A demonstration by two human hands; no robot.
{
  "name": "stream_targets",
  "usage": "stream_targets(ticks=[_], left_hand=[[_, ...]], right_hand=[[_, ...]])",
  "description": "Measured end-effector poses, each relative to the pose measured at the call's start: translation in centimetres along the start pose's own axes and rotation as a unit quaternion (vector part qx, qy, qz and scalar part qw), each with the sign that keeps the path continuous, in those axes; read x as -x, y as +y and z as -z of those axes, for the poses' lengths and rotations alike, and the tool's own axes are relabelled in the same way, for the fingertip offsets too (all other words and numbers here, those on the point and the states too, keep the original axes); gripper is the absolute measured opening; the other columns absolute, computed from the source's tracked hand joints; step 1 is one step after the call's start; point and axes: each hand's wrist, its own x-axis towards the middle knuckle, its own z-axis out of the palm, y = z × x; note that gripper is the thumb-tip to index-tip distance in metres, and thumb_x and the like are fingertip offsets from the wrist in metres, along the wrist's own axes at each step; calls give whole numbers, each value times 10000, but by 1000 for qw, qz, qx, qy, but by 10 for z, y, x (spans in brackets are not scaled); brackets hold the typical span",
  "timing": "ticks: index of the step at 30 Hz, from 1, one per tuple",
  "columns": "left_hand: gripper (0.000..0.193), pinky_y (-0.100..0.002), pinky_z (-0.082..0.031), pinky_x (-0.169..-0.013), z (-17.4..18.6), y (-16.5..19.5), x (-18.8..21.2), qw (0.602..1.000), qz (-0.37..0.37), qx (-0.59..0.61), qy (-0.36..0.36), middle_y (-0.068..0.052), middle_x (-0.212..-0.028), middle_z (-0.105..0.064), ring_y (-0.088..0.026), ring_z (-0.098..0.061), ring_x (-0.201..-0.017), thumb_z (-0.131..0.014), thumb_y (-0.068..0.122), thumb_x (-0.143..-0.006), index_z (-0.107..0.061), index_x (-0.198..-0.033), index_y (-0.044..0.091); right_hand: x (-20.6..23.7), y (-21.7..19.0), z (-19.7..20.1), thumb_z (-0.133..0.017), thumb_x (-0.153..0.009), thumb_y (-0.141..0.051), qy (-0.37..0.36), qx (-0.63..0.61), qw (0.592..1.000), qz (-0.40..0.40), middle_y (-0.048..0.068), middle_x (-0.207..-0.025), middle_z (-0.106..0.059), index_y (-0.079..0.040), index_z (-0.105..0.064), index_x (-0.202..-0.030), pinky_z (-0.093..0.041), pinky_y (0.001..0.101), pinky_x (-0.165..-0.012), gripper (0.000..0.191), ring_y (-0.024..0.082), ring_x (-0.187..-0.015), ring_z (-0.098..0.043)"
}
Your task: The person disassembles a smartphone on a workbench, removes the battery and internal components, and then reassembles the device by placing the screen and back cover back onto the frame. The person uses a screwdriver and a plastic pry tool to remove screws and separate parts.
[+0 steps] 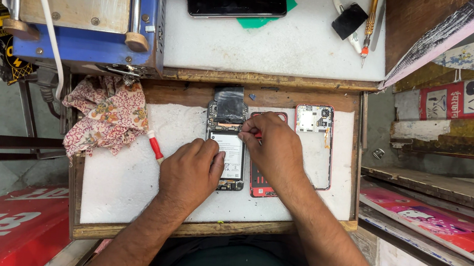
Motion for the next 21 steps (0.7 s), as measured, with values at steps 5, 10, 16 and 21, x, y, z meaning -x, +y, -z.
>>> stream_targets(ticks=[5, 10, 16, 21], left_hand=[[180, -385, -541, -548, 1, 0, 0, 1000, 1, -4, 4, -59, -767, -612, -226, -661, -676, -705, 234, -931, -603, -886, 93], [190, -370, -541, -529, 0, -1, 0, 999, 18, -4, -37, -55, -750, -607, -208, -658, -654, -695, 242, -958, -605, -896, 87], [188, -399, -532, -542, 0, 1, 1, 1000, -4, 1, 16, -61, -753, -607, -238, -655, -666, -718, 235, -920, -595, -868, 102], [191, -405, -536, -550, 1, 2, 1, 1000, 1, 0, 14, -61, -762, -613, -246, -661, -675, -720, 235, -924, -594, -876, 100]], right_hand=[[7, 8, 7, -803, -829, -173, 42, -40, 998, 27, 75, -961, -710, -66, -717, -959, -577, 375, -766, 189, 248, -877, -716], [18, 13, 10, -727, -915, -140, 78, 8, 992, 94, 67, -1065, -710, -115, -755, -1113, -580, 385, -788, 201, 269, -947, -703], [23, 10, -2, -732, -920, -206, 67, 73, 986, 131, 68, -1084, -689, -159, -767, -1171, -572, 403, -796, 257, 277, -1005, -668], [22, 8, -4, -733, -921, -218, 76, 91, 983, 142, 79, -1105, -684, -151, -750, -1195, -571, 407, -814, 282, 287, -1026, -667]])
